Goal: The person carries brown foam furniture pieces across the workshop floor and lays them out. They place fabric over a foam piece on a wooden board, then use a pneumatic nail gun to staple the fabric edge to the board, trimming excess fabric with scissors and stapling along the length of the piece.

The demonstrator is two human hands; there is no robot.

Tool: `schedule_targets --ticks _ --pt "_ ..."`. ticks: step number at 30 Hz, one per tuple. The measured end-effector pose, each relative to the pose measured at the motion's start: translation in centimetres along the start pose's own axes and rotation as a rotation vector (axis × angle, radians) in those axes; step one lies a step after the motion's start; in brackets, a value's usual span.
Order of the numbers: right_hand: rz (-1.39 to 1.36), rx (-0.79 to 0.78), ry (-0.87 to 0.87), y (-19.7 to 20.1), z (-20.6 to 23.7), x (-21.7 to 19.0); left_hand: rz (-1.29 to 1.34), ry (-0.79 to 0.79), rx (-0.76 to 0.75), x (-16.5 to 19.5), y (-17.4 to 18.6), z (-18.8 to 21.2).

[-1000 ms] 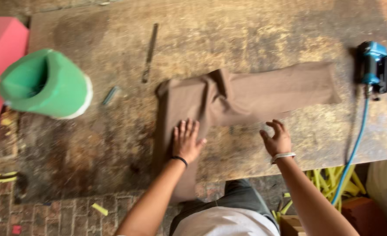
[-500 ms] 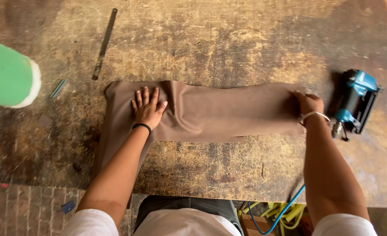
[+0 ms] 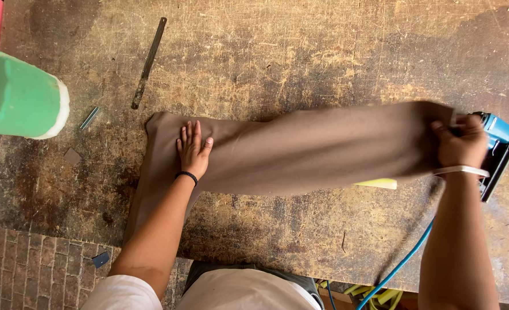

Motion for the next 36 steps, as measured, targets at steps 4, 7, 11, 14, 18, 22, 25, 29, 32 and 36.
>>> schedule_targets --ticks 4,7,11,14,18,22,25,29,32,36 --pt "0.312 -0.014 -0.057 -2.6 2.0 4.4 -0.186 0.07 -0.009 1.8 -0.2 0.1" --pt "0.15 -0.014 -0.444 -1.9 4.3 8.6 -0.258 0.007 -0.001 4.7 -0.5 -0.3" --pt "-0.364 -0.108 -0.553 0.9 7.1 11.4 -0.114 -0.292 -0.13 9.6 -0.3 -2.8" --pt "-0.194 -0.108 -0.43 2.2 9.0 11.2 -0.242 -0.307 -0.33 12.1 -0.2 -5.9" --pt "0.254 -0.043 -0.212 2.0 10.8 8.6 -0.32 -0.304 -0.387 12.3 -0.4 -7.8" --pt "0.523 -0.019 -0.161 1.1 11.6 4.1 -0.175 -0.413 -0.213 10.9 -1.4 -7.1" --pt "0.95 0.197 0.2 -1.2 12.7 -1.7 -0.125 -0.405 -0.185 9.9 -1.5 -6.3" --pt "0.726 0.001 0.462 -10.9 16.9 -10.1 0.024 -0.308 -0.33 9.1 0.8 -5.3" --pt "0.624 -0.395 0.442 -19.6 21.3 -14.6 -0.195 -0.304 -0.533 7.5 3.6 -5.7" --pt "0.945 -0.522 0.261 -25.6 24.1 -15.8 -0.453 -0.338 -0.583 1.4 8.9 -8.3"
Point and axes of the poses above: each hand's wrist, its own z-axis away from the middle knuckle, its own y-axis out of the back of the hand, x = y × z, the point moved 2 cm from there along -z, towards the middle knuckle, and after that the axes turned 1 degree about x, right-handed, at the moved point
